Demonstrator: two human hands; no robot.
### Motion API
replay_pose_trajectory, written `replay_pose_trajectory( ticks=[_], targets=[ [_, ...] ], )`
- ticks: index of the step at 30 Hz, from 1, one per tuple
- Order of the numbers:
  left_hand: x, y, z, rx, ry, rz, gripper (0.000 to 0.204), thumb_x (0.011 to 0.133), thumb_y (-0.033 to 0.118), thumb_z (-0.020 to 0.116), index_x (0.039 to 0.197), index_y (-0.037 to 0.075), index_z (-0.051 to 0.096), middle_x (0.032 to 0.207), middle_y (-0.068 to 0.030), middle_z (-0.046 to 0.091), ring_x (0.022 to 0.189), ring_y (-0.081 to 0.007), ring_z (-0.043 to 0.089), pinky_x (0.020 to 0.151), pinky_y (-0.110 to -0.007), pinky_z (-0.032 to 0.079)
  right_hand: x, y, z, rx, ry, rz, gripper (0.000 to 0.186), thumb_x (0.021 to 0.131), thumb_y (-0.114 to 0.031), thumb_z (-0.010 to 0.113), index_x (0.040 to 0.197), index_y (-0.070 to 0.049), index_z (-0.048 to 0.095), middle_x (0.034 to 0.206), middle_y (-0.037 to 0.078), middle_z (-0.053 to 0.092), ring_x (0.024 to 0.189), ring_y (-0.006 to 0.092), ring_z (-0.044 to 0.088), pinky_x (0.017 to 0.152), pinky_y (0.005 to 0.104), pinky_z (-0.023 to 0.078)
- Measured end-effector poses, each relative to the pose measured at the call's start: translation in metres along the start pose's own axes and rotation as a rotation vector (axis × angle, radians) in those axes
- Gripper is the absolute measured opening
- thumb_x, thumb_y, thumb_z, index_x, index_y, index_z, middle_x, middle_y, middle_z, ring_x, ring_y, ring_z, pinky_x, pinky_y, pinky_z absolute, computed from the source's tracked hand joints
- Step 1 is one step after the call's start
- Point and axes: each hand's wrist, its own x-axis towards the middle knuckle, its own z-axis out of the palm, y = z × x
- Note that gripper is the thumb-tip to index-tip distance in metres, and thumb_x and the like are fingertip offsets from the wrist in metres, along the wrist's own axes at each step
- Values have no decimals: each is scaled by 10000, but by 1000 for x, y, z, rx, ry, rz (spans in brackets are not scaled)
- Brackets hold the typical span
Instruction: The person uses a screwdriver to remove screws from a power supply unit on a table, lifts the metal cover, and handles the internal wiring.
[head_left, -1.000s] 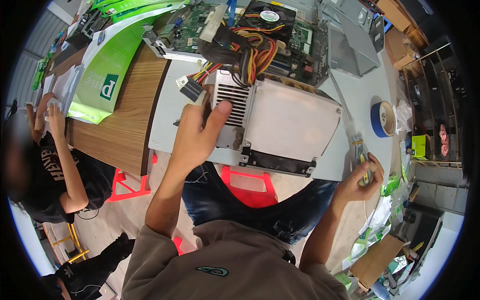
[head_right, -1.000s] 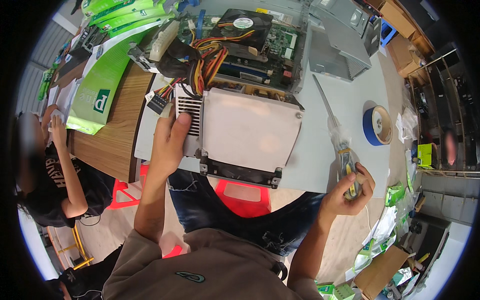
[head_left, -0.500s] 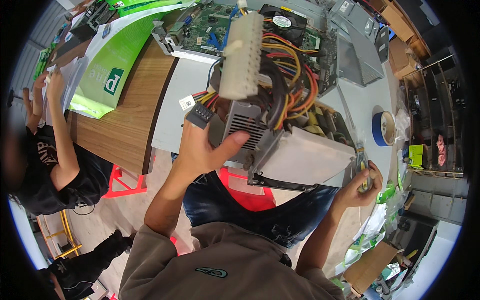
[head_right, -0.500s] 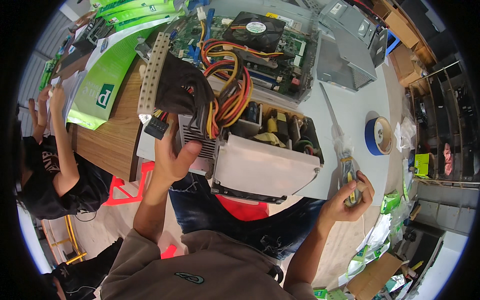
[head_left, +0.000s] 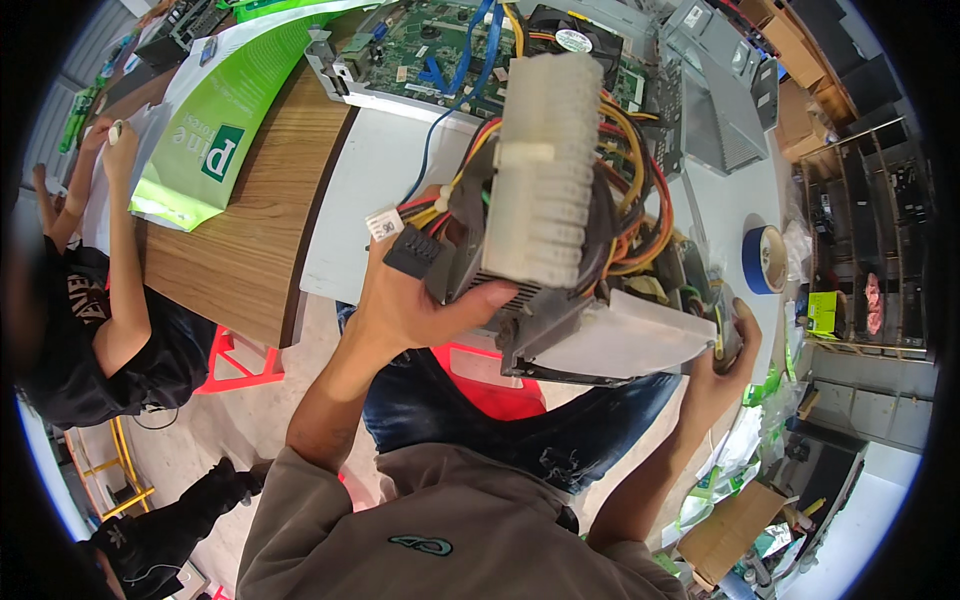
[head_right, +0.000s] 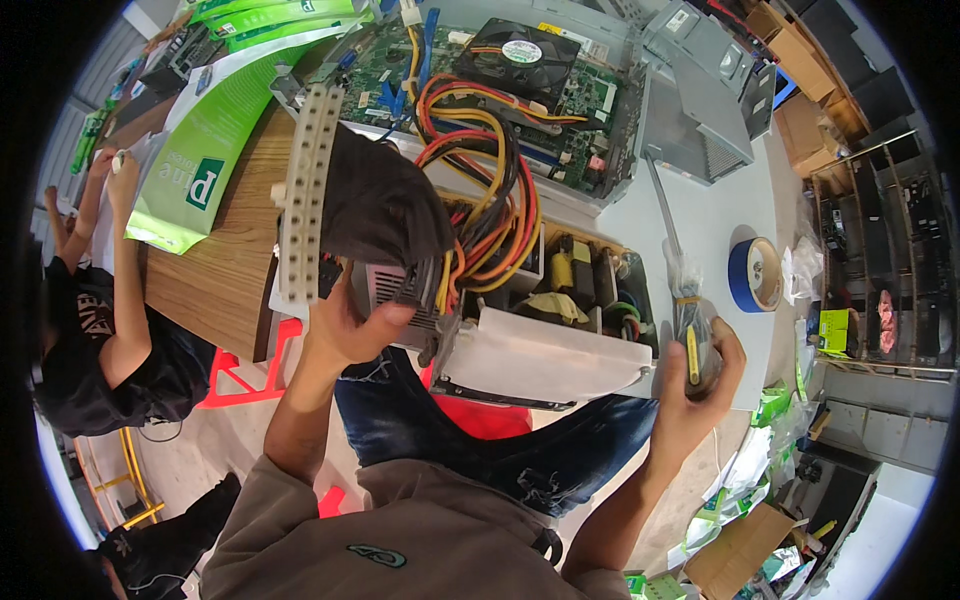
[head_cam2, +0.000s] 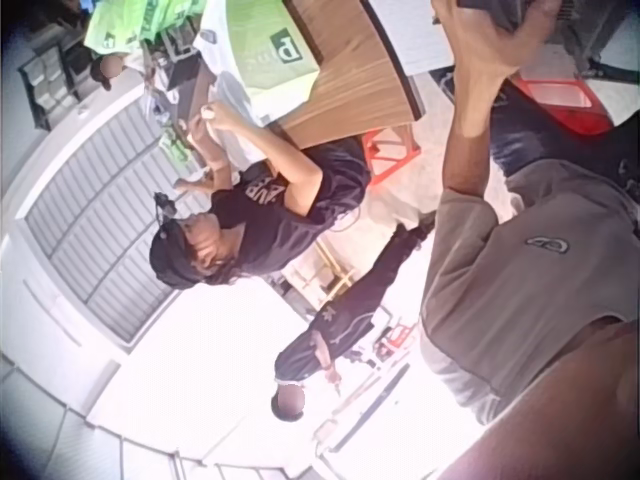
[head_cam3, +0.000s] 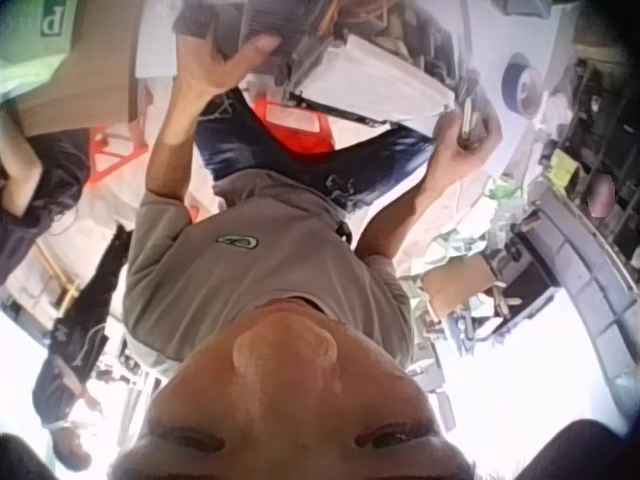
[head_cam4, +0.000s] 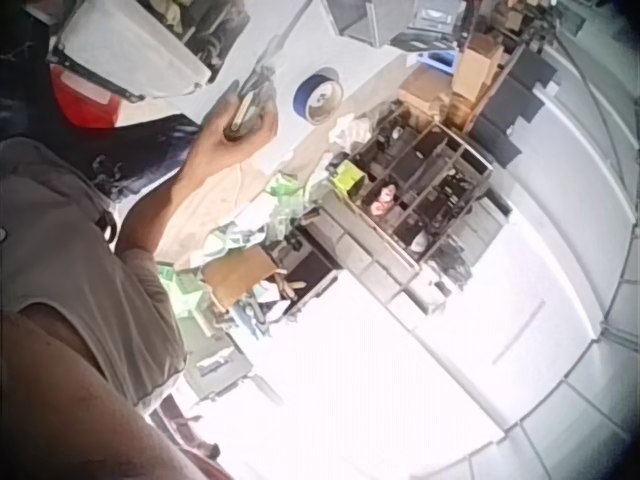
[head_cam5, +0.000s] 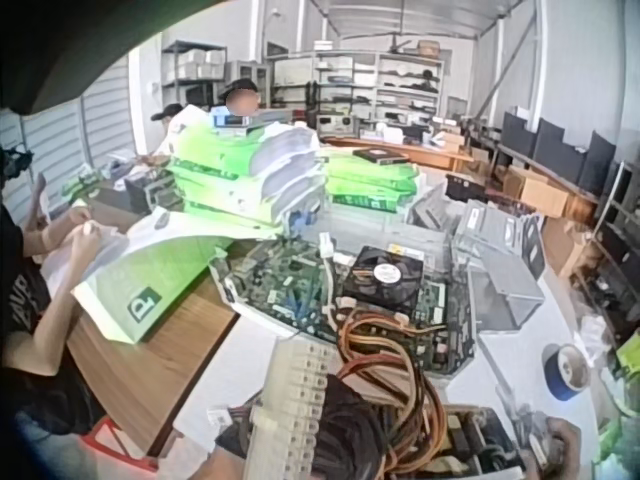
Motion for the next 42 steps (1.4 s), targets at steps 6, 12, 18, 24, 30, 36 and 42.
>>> replay_pose_trajectory(
  ticks=[6,12,18,24,30,36,42],
  targets=[
    [3,-5,3,32,-17,157,413,696,212,833,1008,12,651,913,-117,617,725,-269,601,655,-346,490,-18,-69,-8,310,232,-326,189,833,-51,755,982,-44,638,1023,158,671,914,242,628,823,363,472],
    [-2,-18,0,88,-27,209,422,642,218,804,950,-5,620,778,-102,523,619,-264,502,566,-355,403,-18,-151,3,360,-381,-565,380,719,73,793,904,-94,506,877,128,667,726,262,588,671,376,487],
    [-1,-25,2,-13,-16,192,493,635,284,786,978,-17,600,765,-114,525,614,-292,500,568,-363,403,-22,-146,34,343,-156,-654,265,744,-32,789,910,-74,587,927,121,751,710,188,608,605,259,483],
    [4,-18,0,96,-57,306,561,640,314,825,1022,-31,601,790,-121,551,631,-292,526,570,-369,417,-29,-136,35,267,-149,-668,312,704,-2,810,895,-99,583,868,63,728,703,194,598,614,283,464],
    [3,-16,1,104,-70,325,619,629,344,862,1038,-42,604,807,-128,555,637,-294,524,563,-366,417,-25,-136,27,164,-225,-584,308,656,23,824,877,-105,653,864,34,707,803,223,622,701,337,482],
    [7,-24,0,139,-39,404,677,617,373,898,1054,-54,607,823,-136,560,643,-295,522,556,-364,417,-28,-130,31,183,-320,-513,255,644,-26,817,865,-91,709,925,53,730,805,226,619,737,351,476],
    [11,-21,2,157,15,490,720,587,371,928,1055,-70,604,837,-148,561,643,-302,525,552,-362,416,-28,-114,46,392,-185,-672,255,674,-5,783,901,-75,690,1052,95,682,828,225,641,756,339,482]
  ],
)
